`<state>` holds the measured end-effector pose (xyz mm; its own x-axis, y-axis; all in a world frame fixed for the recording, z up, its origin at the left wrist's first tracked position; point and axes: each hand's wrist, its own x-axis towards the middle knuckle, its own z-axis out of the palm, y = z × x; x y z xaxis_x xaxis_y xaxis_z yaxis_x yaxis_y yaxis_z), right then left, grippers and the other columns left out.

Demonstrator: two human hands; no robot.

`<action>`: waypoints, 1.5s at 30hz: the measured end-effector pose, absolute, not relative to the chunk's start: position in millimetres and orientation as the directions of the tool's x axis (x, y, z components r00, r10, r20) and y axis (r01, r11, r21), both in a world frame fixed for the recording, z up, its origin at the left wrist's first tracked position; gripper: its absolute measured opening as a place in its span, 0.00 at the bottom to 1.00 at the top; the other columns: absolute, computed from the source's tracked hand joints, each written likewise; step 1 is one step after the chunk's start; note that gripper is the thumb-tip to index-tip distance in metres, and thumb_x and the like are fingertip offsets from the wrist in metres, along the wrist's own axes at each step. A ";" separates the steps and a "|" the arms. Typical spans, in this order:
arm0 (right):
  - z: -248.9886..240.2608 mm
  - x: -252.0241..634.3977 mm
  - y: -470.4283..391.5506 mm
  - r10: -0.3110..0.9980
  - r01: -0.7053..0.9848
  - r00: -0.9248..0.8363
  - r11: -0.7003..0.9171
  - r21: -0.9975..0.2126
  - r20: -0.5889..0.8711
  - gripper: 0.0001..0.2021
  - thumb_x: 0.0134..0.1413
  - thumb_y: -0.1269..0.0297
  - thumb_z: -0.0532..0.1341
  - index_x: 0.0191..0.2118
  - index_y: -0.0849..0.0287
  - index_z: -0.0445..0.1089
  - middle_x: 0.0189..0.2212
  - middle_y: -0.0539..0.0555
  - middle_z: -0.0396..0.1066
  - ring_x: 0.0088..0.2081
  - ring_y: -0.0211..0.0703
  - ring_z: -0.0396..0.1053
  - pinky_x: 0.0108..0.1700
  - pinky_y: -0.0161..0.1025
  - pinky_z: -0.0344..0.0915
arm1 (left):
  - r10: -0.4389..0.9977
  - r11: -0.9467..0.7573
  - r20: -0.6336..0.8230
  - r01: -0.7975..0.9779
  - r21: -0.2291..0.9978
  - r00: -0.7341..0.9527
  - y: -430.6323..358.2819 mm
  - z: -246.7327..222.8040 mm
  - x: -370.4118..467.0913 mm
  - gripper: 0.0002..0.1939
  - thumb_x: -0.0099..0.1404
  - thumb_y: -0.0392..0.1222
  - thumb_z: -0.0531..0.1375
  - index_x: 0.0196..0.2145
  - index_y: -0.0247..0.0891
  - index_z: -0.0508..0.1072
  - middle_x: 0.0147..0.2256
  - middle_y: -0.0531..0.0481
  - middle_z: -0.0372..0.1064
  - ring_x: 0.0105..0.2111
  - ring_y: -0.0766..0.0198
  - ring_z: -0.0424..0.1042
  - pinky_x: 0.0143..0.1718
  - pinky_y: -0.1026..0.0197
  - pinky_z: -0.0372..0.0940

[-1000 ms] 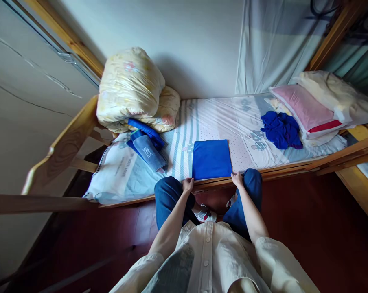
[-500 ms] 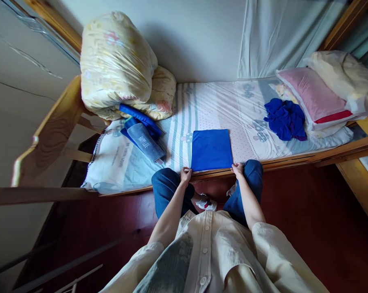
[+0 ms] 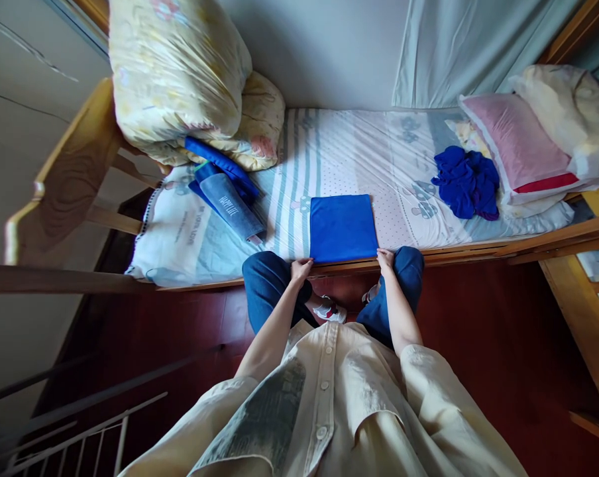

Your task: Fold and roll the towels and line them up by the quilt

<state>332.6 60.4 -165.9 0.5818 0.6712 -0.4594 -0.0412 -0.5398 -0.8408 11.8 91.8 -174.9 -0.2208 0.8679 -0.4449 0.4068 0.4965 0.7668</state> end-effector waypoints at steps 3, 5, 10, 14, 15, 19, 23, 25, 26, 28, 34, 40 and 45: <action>-164.9 333.1 59.9 0.705 0.006 0.563 -0.525 -0.851 -0.431 0.18 0.43 0.70 0.67 0.44 0.63 0.80 0.30 0.51 0.79 0.34 0.41 0.75 0.41 0.36 0.75 | 0.881 0.473 -0.414 0.402 0.784 -0.229 91.2 -171.2 11.5 0.20 0.53 0.35 0.64 0.44 0.31 0.83 0.32 0.44 0.79 0.36 0.54 0.79 0.43 0.57 0.72; -163.9 333.8 59.4 0.742 0.082 0.542 -0.514 -0.854 -0.394 0.23 0.40 0.72 0.67 0.48 0.63 0.80 0.29 0.49 0.78 0.35 0.42 0.75 0.44 0.37 0.75 | 0.892 0.451 -0.394 0.401 0.797 -0.222 92.5 -169.7 10.8 0.21 0.50 0.34 0.64 0.44 0.32 0.83 0.29 0.47 0.77 0.35 0.56 0.78 0.43 0.58 0.72; -161.2 335.7 60.3 0.793 0.282 0.542 -0.483 -0.829 -0.277 0.20 0.44 0.72 0.65 0.47 0.63 0.81 0.29 0.50 0.78 0.36 0.45 0.76 0.49 0.41 0.75 | 0.918 0.394 -0.339 0.404 0.826 -0.204 100.9 -169.8 9.2 0.16 0.53 0.38 0.63 0.40 0.34 0.82 0.27 0.51 0.72 0.34 0.58 0.75 0.44 0.57 0.73; -159.8 336.4 65.7 0.820 0.370 0.537 -0.440 -0.818 -0.198 0.12 0.49 0.70 0.64 0.41 0.62 0.81 0.36 0.56 0.81 0.39 0.48 0.77 0.51 0.43 0.74 | 0.939 0.327 -0.237 0.425 0.844 -0.250 111.0 -171.5 10.9 0.10 0.55 0.40 0.65 0.35 0.35 0.81 0.39 0.44 0.75 0.45 0.54 0.76 0.54 0.54 0.71; -159.9 336.4 67.8 0.830 0.385 0.531 -0.416 -0.824 -0.171 0.11 0.50 0.70 0.65 0.40 0.61 0.80 0.38 0.57 0.82 0.41 0.49 0.77 0.53 0.43 0.73 | 0.946 0.295 -0.202 0.417 0.860 -0.253 113.5 -172.1 12.2 0.09 0.55 0.40 0.65 0.34 0.36 0.80 0.42 0.42 0.75 0.49 0.52 0.75 0.56 0.54 0.70; -163.6 335.1 77.6 0.858 0.347 0.507 -0.297 -0.890 -0.088 0.08 0.54 0.67 0.64 0.40 0.60 0.77 0.46 0.59 0.81 0.52 0.49 0.75 0.58 0.42 0.70 | 0.961 0.246 -0.189 0.318 0.916 -0.200 121.6 -175.8 19.7 0.07 0.61 0.40 0.61 0.37 0.37 0.76 0.46 0.41 0.77 0.54 0.53 0.74 0.56 0.54 0.70; -171.9 334.7 86.7 0.860 0.257 0.481 -0.322 -0.911 -0.168 0.09 0.58 0.66 0.63 0.45 0.60 0.74 0.44 0.59 0.80 0.48 0.45 0.76 0.53 0.38 0.71 | 0.941 0.325 -0.291 0.220 0.920 -0.174 127.6 -181.1 23.1 0.12 0.65 0.45 0.59 0.44 0.38 0.71 0.37 0.46 0.75 0.43 0.58 0.76 0.42 0.60 0.74; -176.6 336.7 90.1 0.846 0.252 0.487 -0.372 -0.893 -0.215 0.09 0.59 0.65 0.63 0.45 0.59 0.72 0.42 0.58 0.80 0.45 0.44 0.77 0.50 0.36 0.72 | 0.933 0.349 -0.312 0.239 0.906 -0.179 130.3 -183.3 20.9 0.13 0.65 0.47 0.60 0.44 0.38 0.70 0.32 0.50 0.73 0.36 0.61 0.75 0.37 0.62 0.73; -179.0 338.2 91.3 0.841 0.263 0.490 -0.392 -0.882 -0.228 0.09 0.60 0.65 0.63 0.45 0.59 0.71 0.42 0.58 0.80 0.44 0.43 0.77 0.50 0.36 0.71 | 0.932 0.353 -0.312 0.273 0.895 -0.185 131.6 -184.2 19.2 0.13 0.65 0.47 0.60 0.44 0.38 0.70 0.30 0.51 0.72 0.34 0.62 0.74 0.37 0.62 0.72; -183.4 341.5 93.0 0.838 0.310 0.494 -0.418 -0.854 -0.231 0.08 0.61 0.65 0.63 0.45 0.59 0.71 0.41 0.58 0.80 0.44 0.44 0.77 0.51 0.37 0.71 | 0.932 0.356 -0.299 0.346 0.868 -0.206 133.7 -185.4 15.6 0.11 0.65 0.46 0.61 0.42 0.38 0.71 0.29 0.52 0.71 0.32 0.62 0.73 0.38 0.62 0.70; -192.1 346.9 94.2 0.835 0.429 0.501 -0.467 -0.774 -0.227 0.05 0.60 0.65 0.64 0.40 0.58 0.73 0.37 0.57 0.80 0.44 0.50 0.76 0.54 0.42 0.69 | 0.900 0.426 -0.330 0.411 0.806 -0.286 134.2 -186.7 13.5 0.07 0.64 0.42 0.62 0.38 0.37 0.74 0.31 0.47 0.74 0.36 0.57 0.75 0.42 0.59 0.68; -195.9 345.1 98.3 0.816 0.473 0.524 -0.517 -0.714 -0.243 0.04 0.59 0.65 0.63 0.34 0.58 0.72 0.39 0.60 0.81 0.46 0.52 0.75 0.56 0.44 0.67 | 0.877 0.471 -0.348 0.448 0.760 -0.332 137.3 -192.1 17.9 0.07 0.65 0.43 0.61 0.33 0.37 0.74 0.28 0.48 0.72 0.34 0.57 0.74 0.43 0.59 0.67; -205.2 334.8 104.9 0.750 0.419 0.612 -0.575 -0.703 -0.249 0.08 0.62 0.62 0.60 0.32 0.57 0.71 0.39 0.61 0.80 0.45 0.51 0.73 0.55 0.43 0.67 | 0.835 0.534 -0.346 0.475 0.699 -0.428 142.4 -197.9 24.7 0.09 0.66 0.44 0.62 0.30 0.38 0.74 0.28 0.46 0.72 0.36 0.54 0.75 0.44 0.57 0.67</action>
<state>334.8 104.9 -205.2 0.6121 0.7505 -0.2492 0.4185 -0.5748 -0.7031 24.7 142.4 -197.9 -0.4284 0.8348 -0.3457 0.4755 0.5336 0.6994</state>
